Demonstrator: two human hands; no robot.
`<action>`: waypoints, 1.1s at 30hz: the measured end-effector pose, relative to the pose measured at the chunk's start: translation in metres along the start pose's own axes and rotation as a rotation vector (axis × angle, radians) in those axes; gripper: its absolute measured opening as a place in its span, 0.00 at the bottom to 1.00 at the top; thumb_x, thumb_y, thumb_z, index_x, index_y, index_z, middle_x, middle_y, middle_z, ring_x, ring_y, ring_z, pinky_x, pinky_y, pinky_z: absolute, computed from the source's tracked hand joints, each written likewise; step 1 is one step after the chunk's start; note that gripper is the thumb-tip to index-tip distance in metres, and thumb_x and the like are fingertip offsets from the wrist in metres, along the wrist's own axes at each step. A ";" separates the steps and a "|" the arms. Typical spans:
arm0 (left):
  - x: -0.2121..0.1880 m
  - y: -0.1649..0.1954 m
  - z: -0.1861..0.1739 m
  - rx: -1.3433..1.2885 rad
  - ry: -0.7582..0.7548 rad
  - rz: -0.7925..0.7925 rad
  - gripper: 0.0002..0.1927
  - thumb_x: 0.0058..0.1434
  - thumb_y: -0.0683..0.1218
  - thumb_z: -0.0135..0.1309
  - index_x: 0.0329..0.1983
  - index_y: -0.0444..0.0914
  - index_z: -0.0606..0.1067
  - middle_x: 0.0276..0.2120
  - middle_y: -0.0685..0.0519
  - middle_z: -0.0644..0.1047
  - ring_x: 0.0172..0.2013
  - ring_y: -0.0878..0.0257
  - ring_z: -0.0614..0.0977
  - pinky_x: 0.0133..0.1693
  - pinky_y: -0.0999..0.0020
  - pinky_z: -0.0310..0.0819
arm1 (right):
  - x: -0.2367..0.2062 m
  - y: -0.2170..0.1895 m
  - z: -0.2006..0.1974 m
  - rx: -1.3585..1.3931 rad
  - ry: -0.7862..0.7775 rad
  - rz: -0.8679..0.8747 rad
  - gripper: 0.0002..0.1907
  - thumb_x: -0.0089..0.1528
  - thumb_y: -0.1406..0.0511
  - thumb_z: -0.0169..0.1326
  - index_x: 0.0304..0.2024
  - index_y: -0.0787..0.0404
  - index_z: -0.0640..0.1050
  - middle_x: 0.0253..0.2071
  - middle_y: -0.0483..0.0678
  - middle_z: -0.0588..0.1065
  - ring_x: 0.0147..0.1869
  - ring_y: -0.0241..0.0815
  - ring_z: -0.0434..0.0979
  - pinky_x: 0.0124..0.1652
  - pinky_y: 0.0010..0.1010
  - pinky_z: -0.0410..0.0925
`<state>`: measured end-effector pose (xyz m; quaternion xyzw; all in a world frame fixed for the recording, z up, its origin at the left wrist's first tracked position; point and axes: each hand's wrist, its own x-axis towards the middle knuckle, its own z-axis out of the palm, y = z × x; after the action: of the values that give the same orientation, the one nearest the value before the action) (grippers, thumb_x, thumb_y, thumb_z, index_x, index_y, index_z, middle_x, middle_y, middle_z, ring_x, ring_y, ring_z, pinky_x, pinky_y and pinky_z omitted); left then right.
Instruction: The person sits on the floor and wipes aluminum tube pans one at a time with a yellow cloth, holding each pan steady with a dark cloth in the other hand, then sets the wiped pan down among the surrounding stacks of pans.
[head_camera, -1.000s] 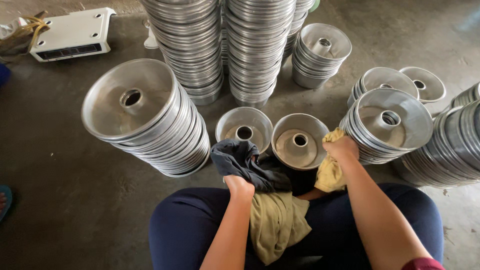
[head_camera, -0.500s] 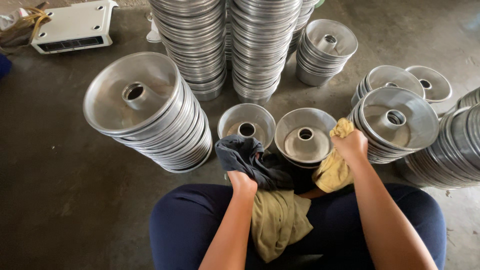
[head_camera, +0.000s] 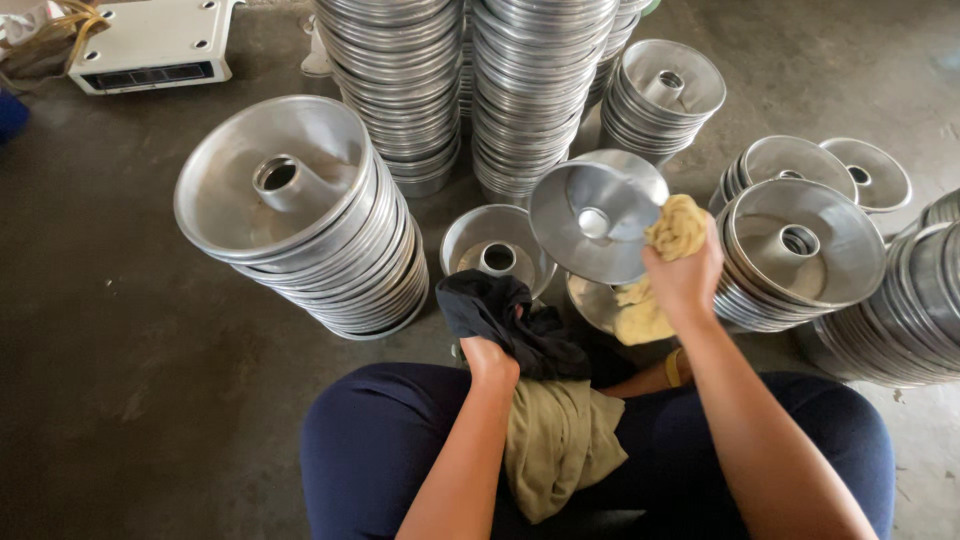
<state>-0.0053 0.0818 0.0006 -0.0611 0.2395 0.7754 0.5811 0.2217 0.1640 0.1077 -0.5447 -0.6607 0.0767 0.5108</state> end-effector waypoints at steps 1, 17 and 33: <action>0.003 -0.002 -0.003 0.001 0.006 0.006 0.26 0.68 0.66 0.41 0.51 0.44 0.76 0.46 0.52 0.82 0.42 0.53 0.81 0.46 0.57 0.74 | -0.003 -0.008 0.003 -0.041 -0.007 -0.062 0.27 0.54 0.72 0.65 0.54 0.66 0.73 0.48 0.56 0.74 0.53 0.57 0.77 0.51 0.42 0.71; 0.013 -0.014 -0.015 -0.078 0.044 0.006 0.24 0.69 0.63 0.45 0.52 0.40 0.76 0.48 0.50 0.81 0.44 0.54 0.80 0.47 0.58 0.75 | -0.037 -0.021 0.026 -0.071 -0.001 -0.282 0.28 0.54 0.68 0.68 0.54 0.62 0.73 0.55 0.55 0.71 0.53 0.61 0.77 0.48 0.45 0.72; 0.001 -0.007 0.000 -0.038 0.069 0.019 0.23 0.68 0.62 0.45 0.53 0.43 0.76 0.49 0.53 0.80 0.45 0.55 0.81 0.47 0.59 0.74 | -0.038 -0.027 0.023 -0.062 0.007 -0.408 0.22 0.54 0.67 0.67 0.49 0.59 0.75 0.52 0.52 0.74 0.47 0.58 0.78 0.43 0.45 0.71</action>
<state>0.0006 0.0838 -0.0017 -0.0967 0.2451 0.7827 0.5639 0.1827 0.1330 0.0927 -0.4154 -0.7575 -0.0506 0.5011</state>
